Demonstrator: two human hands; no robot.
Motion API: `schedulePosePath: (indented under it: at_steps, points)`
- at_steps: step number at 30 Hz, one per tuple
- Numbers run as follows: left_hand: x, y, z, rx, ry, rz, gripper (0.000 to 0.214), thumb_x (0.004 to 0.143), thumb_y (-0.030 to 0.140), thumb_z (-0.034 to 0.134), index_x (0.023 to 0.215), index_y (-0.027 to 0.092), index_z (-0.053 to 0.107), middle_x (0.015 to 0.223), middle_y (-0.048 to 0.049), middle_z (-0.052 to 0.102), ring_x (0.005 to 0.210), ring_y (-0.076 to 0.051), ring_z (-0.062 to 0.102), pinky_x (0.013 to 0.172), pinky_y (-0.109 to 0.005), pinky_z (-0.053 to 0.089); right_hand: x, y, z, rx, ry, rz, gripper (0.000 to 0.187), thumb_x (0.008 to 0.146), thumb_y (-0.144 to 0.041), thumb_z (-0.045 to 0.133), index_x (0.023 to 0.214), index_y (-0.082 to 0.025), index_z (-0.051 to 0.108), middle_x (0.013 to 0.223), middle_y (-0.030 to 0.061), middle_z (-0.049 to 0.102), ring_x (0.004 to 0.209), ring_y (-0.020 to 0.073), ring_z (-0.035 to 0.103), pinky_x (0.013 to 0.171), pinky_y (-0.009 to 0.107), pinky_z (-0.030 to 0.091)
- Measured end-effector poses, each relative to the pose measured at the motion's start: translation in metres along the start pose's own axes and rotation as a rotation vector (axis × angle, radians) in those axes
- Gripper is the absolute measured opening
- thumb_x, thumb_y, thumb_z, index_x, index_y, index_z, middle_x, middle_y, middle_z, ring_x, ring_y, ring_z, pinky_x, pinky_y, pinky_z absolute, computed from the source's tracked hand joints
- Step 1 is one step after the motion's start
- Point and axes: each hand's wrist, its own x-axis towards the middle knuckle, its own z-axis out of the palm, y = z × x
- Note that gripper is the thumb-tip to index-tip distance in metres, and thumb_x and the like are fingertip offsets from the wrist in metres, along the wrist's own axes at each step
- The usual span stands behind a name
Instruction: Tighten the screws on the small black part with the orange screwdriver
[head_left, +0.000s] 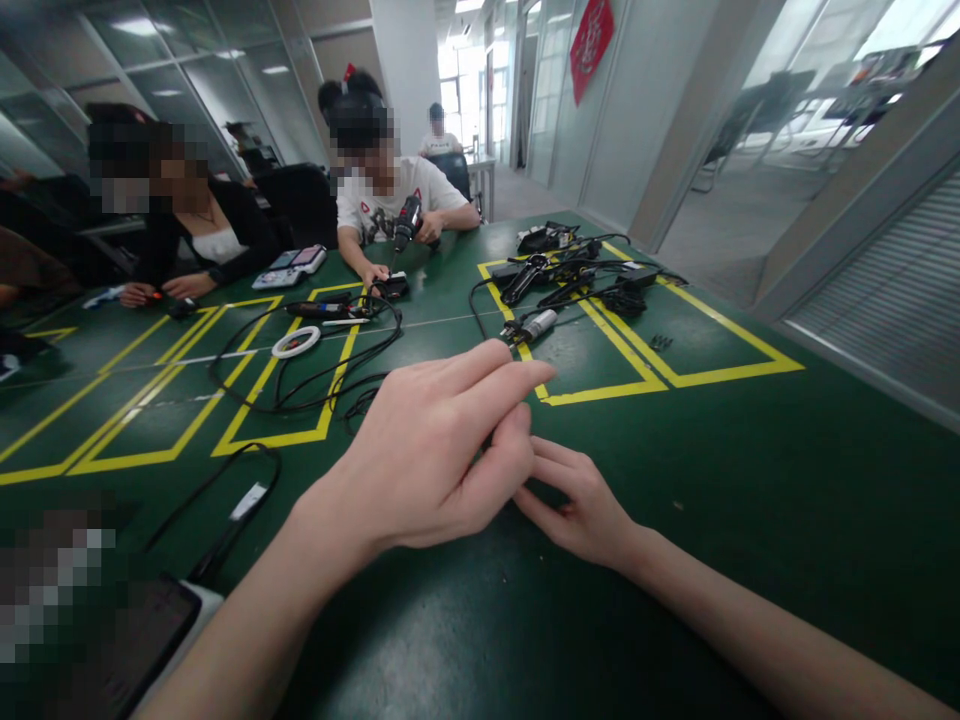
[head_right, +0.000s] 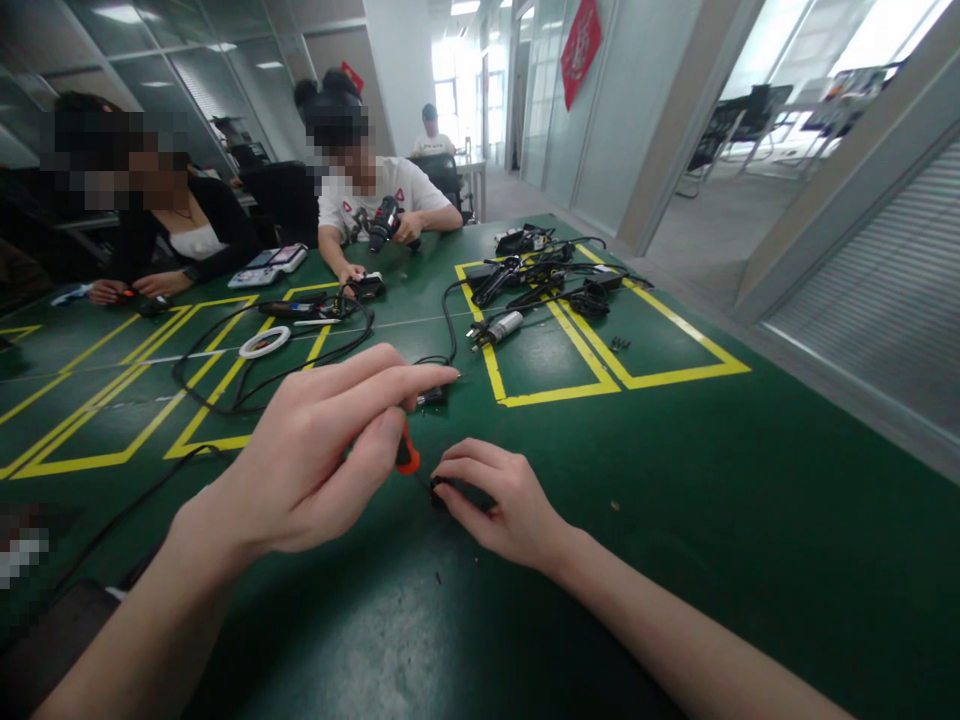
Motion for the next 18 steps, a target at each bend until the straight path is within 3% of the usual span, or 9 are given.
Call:
schedulePosePath:
  at_steps: [9, 18]
  points:
    - [-0.0016, -0.0022, 0.002, 0.038, 0.014, 0.018, 0.027, 0.103, 0.022, 0.048, 0.111, 0.014, 0.072, 0.08, -0.002, 0.07, 0.061, -0.01, 0.058, 0.056, -0.024, 0.038, -0.0013, 0.0022, 0.0011, 0.0, -0.005, 0.0, 0.009, 0.095, -0.015, 0.062, 0.1, -0.021, 0.066, 0.094, 0.007, 0.073, 0.086, 0.019, 0.073, 0.075, 0.029, 0.06]
    - [0.0005, -0.0014, -0.0018, 0.047, -0.011, 0.001, 0.036, 0.1, 0.017, 0.038, 0.115, 0.01, 0.069, 0.089, -0.0071, 0.073, 0.078, -0.018, 0.064, 0.069, -0.03, 0.048, 0.0001, -0.0003, -0.0005, -0.019, -0.002, -0.008, 0.007, 0.095, -0.015, 0.062, 0.094, -0.021, 0.065, 0.089, 0.0056, 0.073, 0.08, 0.0166, 0.071, 0.072, 0.027, 0.06]
